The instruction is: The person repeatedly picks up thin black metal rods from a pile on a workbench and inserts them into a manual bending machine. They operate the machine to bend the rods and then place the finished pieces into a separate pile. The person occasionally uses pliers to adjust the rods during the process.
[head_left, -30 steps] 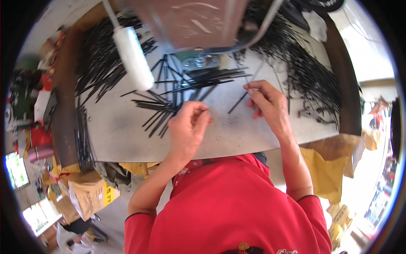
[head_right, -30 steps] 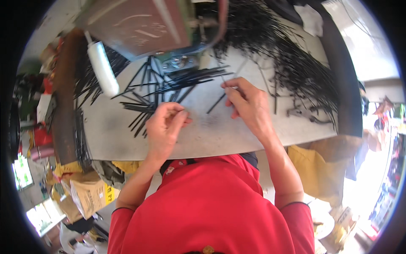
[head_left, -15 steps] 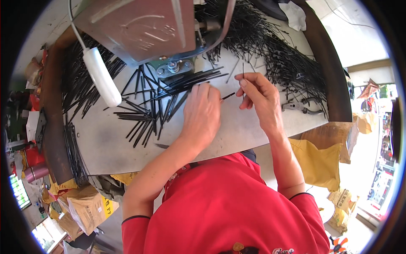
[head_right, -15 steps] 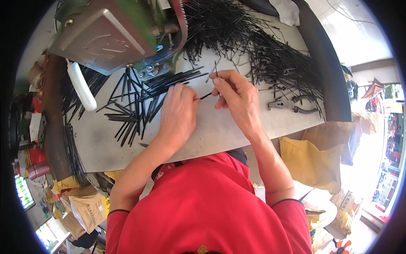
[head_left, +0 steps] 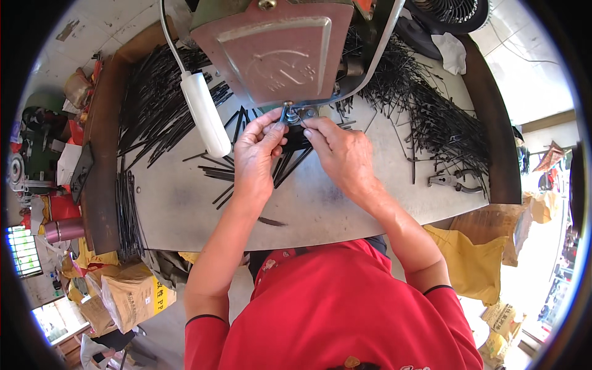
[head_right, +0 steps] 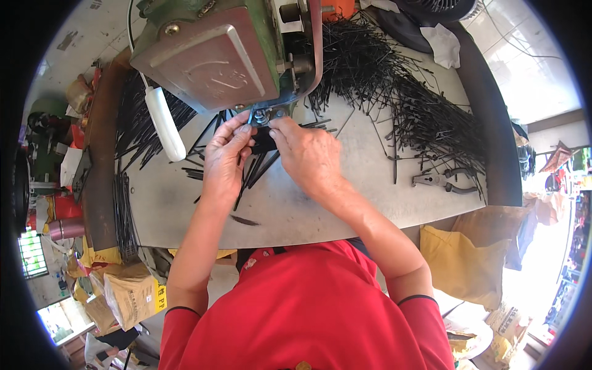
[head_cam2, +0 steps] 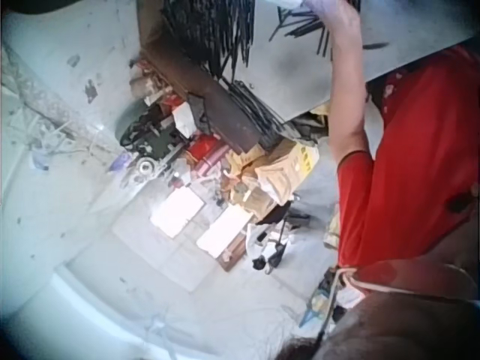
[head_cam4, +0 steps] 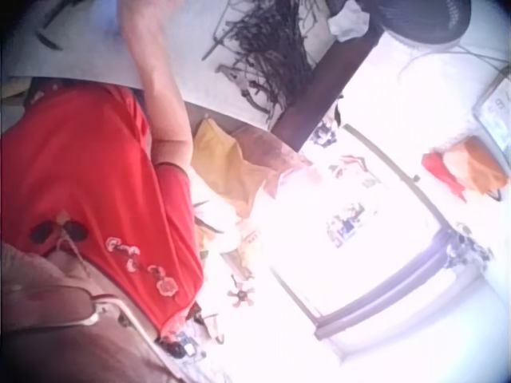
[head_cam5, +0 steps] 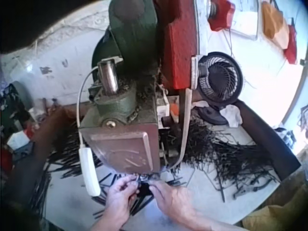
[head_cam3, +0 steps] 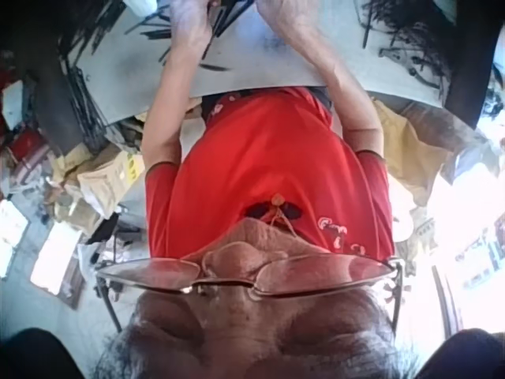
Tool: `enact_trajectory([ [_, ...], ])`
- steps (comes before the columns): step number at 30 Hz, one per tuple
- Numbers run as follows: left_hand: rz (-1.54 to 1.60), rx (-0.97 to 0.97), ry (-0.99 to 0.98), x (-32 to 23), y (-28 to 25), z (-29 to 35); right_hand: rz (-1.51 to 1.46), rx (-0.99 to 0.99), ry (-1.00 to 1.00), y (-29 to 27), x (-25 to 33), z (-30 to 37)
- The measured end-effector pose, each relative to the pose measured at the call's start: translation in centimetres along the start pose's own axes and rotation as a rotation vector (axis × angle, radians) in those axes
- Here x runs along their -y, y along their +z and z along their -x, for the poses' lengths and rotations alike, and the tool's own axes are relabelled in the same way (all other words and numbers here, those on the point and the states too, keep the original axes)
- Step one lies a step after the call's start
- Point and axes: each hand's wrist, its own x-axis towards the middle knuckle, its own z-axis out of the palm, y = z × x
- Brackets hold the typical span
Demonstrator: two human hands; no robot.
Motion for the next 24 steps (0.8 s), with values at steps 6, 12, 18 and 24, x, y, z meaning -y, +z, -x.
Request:
enact_trajectory([
  [6, 0.034, 0.037, -0.021, 0.0, 0.0, -0.2, 0.111, -0.018, -0.034, 0.1, 0.8, 0.0],
  [12, 0.076, 0.059, -0.069, -0.4, -0.2, -0.3, 0.142, -0.019, -0.057, 0.1, 1.2, 0.0],
  [18, 0.07, 0.07, -0.076, -0.7, 0.0, -0.1, 0.145, -0.069, -0.085, 0.2, 1.2, 0.1],
  [24, 0.085, 0.073, -0.073, -0.5, -0.2, -0.1, 0.165, -0.091, -0.07, 0.4, 0.8, 0.4],
])
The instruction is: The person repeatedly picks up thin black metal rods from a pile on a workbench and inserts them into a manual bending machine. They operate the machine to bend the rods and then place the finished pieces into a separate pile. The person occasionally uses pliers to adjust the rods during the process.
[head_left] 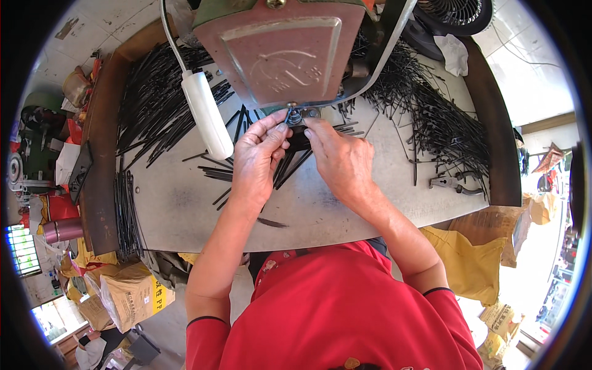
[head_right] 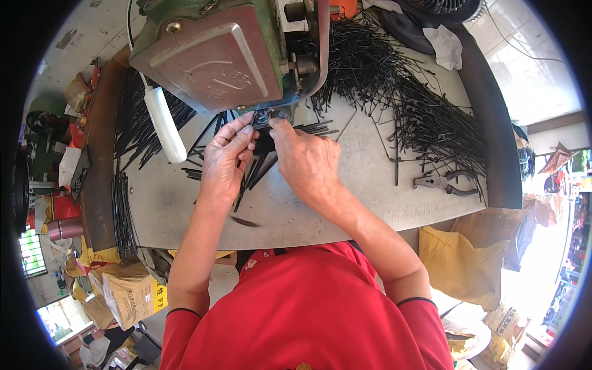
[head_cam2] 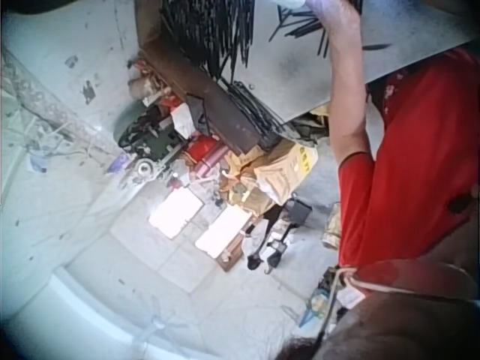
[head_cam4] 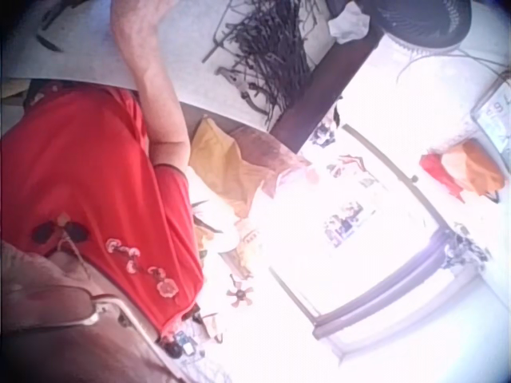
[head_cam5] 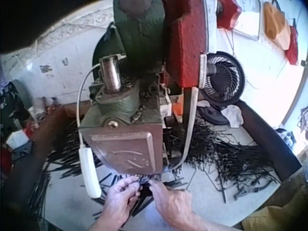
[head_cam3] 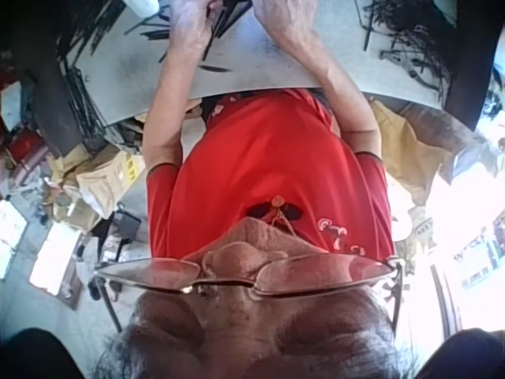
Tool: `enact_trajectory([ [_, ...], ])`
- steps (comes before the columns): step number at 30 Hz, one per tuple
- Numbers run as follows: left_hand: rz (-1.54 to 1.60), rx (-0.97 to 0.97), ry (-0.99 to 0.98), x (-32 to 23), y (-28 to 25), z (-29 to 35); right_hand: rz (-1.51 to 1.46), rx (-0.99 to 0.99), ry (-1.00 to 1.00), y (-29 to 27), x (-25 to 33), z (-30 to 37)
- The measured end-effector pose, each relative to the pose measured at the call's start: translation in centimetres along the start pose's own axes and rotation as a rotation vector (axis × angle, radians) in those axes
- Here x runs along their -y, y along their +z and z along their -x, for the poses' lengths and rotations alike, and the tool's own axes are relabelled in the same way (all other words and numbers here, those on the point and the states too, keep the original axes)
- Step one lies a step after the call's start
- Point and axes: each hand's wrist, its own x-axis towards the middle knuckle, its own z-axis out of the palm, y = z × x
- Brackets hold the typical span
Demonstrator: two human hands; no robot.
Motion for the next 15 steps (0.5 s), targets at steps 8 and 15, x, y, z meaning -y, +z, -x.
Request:
enact_trajectory([
  [8, -0.004, 0.005, 0.008, -0.1, 0.21, 0.05, 0.015, 0.017, -0.025, -0.03, 0.3, -0.06],
  [15, -0.045, -0.02, 0.036, 0.08, 0.46, 0.03, 0.015, 0.028, -0.051, 0.19, 0.06, -0.14],
])
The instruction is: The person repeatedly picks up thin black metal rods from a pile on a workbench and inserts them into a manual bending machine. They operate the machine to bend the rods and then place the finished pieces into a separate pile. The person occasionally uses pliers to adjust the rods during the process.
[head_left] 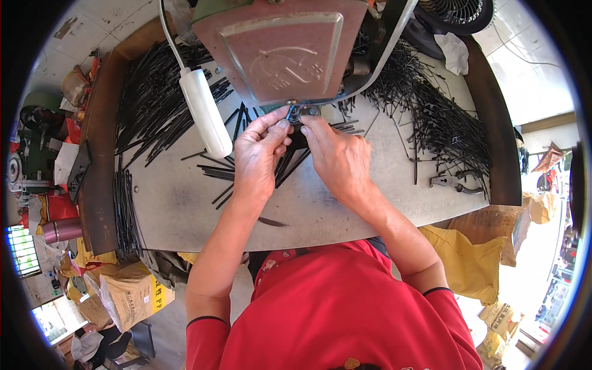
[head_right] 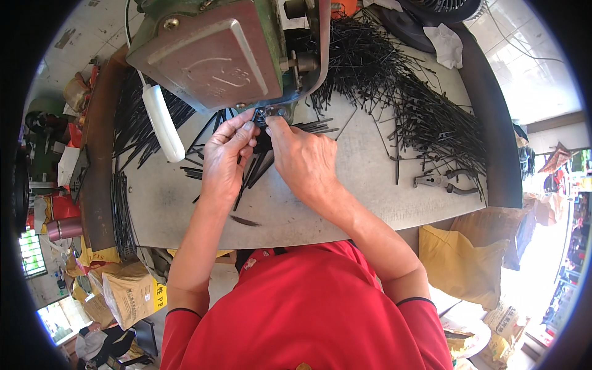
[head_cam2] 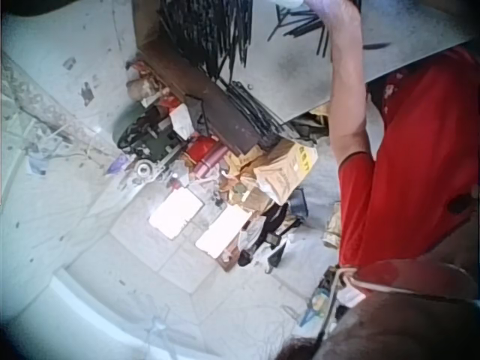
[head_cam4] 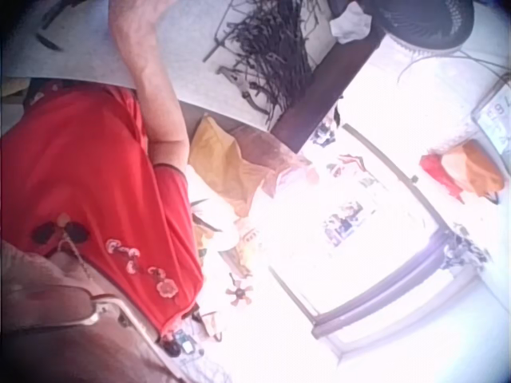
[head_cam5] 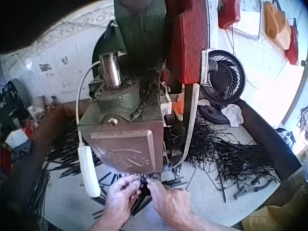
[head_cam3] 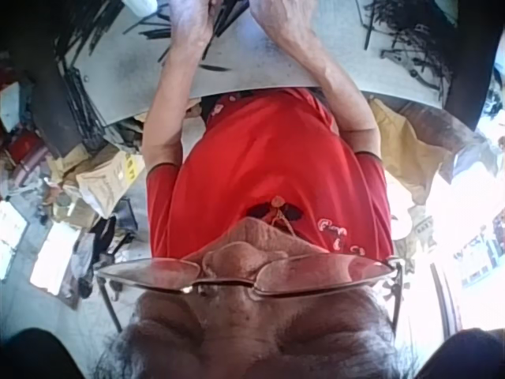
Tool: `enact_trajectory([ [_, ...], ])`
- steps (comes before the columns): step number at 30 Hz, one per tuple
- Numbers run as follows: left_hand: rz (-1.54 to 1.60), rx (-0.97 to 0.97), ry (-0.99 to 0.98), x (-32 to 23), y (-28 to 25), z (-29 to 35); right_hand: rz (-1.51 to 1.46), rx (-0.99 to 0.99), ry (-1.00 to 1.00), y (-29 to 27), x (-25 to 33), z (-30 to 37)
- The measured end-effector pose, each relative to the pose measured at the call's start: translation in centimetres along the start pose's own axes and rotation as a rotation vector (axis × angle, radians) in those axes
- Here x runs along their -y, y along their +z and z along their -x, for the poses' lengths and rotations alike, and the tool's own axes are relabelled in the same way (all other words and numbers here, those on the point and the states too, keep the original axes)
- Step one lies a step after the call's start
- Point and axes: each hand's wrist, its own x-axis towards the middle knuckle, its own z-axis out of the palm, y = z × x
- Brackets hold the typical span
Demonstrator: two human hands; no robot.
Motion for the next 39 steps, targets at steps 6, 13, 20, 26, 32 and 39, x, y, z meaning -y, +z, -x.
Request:
enact_trajectory([
  [6, 0.069, -0.006, -0.056, 0.7, -0.5, 0.4, 0.001, 0.037, 0.05, 0.6, 0.2, 0.9],
  [13, 0.083, -0.008, -0.015, 0.3, 0.2, 0.8, -0.047, -0.09, -0.031, 1.1, -0.2, 0.5],
  [20, 0.101, -0.019, -0.048, 0.6, 0.1, 0.4, -0.042, 0.02, 0.072, 0.8, 0.3, 0.6],
  [26, 0.143, -0.021, -0.034, 0.4, 0.6, 0.6, -0.11, -0.064, 0.024, 1.4, 0.3, 0.5],
  [32, 0.14, -0.025, -0.044, 0.2, 0.4, 0.1, -0.094, 0.021, 0.101, 1.1, 0.8, 0.0],
  [39, 0.148, -0.037, -0.051, 0.4, 0.6, 0.6, -0.184, -0.005, 0.12, 1.6, 0.7, 0.5],
])
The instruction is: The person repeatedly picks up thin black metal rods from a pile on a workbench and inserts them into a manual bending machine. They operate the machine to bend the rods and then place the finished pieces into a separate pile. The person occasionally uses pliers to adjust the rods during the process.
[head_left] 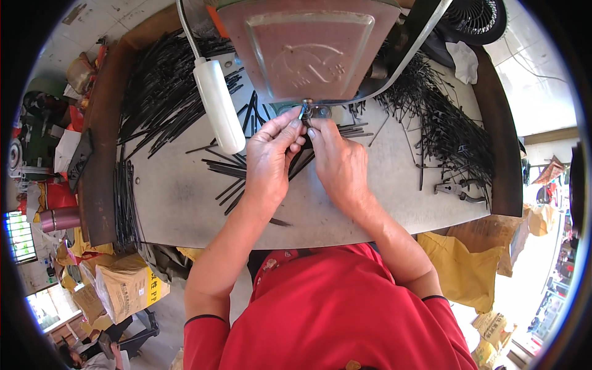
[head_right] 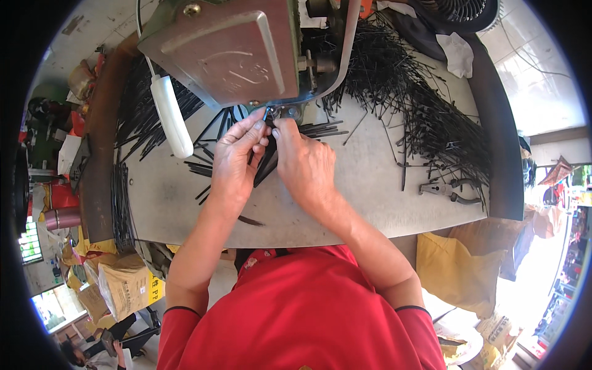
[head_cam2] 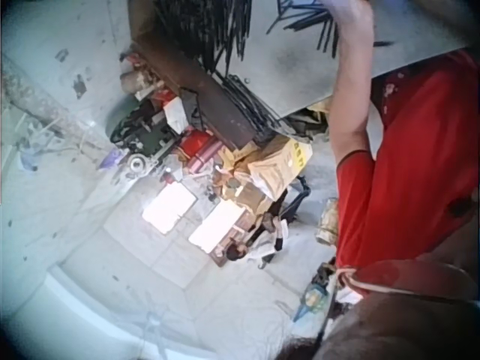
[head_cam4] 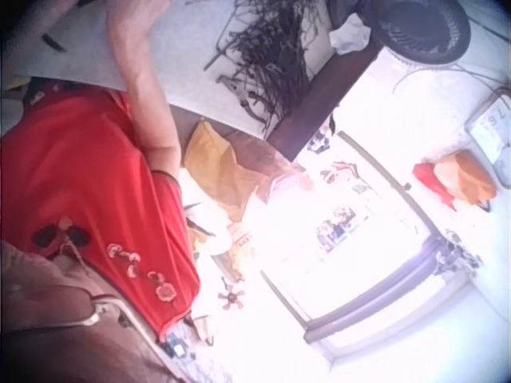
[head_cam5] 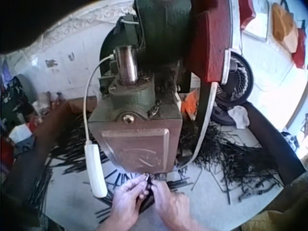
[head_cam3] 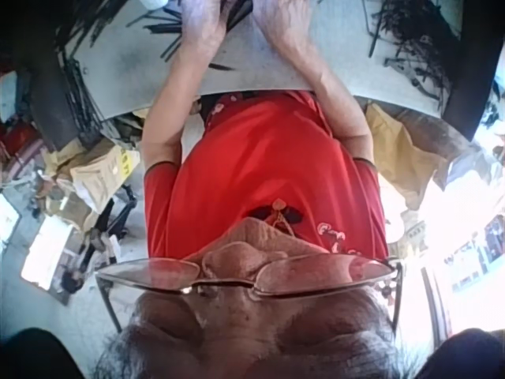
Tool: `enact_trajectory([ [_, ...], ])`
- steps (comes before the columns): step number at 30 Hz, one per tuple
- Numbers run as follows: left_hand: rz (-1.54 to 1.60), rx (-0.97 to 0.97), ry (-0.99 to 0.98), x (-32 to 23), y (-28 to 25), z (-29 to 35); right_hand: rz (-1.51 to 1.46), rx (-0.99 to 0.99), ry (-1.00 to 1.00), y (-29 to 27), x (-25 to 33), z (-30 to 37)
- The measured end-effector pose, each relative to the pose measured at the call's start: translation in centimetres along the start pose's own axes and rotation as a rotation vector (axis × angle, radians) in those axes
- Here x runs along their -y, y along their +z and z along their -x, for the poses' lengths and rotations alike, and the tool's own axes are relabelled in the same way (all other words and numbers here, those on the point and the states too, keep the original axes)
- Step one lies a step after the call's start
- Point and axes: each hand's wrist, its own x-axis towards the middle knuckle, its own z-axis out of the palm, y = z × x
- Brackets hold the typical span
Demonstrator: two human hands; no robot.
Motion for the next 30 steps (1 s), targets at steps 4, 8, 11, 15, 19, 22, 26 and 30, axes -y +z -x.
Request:
enact_trajectory([
  [4, -0.036, 0.027, 0.026, 0.0, -0.3, -0.4, 0.009, 0.036, 0.017, -0.3, 0.4, -0.4],
  [8, -0.044, -0.003, -0.004, -0.1, -0.2, 0.1, -0.007, 0.043, 0.05, 0.2, 0.0, 0.1],
  [11, -0.018, 0.003, -0.017, 0.0, -0.3, 0.0, -0.059, 0.034, 0.063, 0.2, 0.2, 0.1],
  [15, -0.049, 0.039, 0.0, -0.4, -0.5, -0.9, -0.062, 0.04, 0.042, 0.1, 0.1, -0.5],
  [19, -0.094, 0.049, -0.048, -0.9, -0.8, -0.9, -0.082, 0.031, 0.05, 0.0, 0.0, -0.5],
  [22, -0.047, 0.042, -0.054, -0.5, -0.8, -0.7, -0.113, 0.023, 0.074, 0.3, 0.1, 0.0],
  [26, -0.093, 0.065, -0.034, -0.9, -0.8, -1.0, -0.115, 0.05, 0.099, -0.1, 0.4, -0.4],
  [30, -0.138, 0.081, -0.036, -0.8, -1.3, -1.2, -0.126, 0.007, 0.059, 0.3, 0.1, -0.2],
])
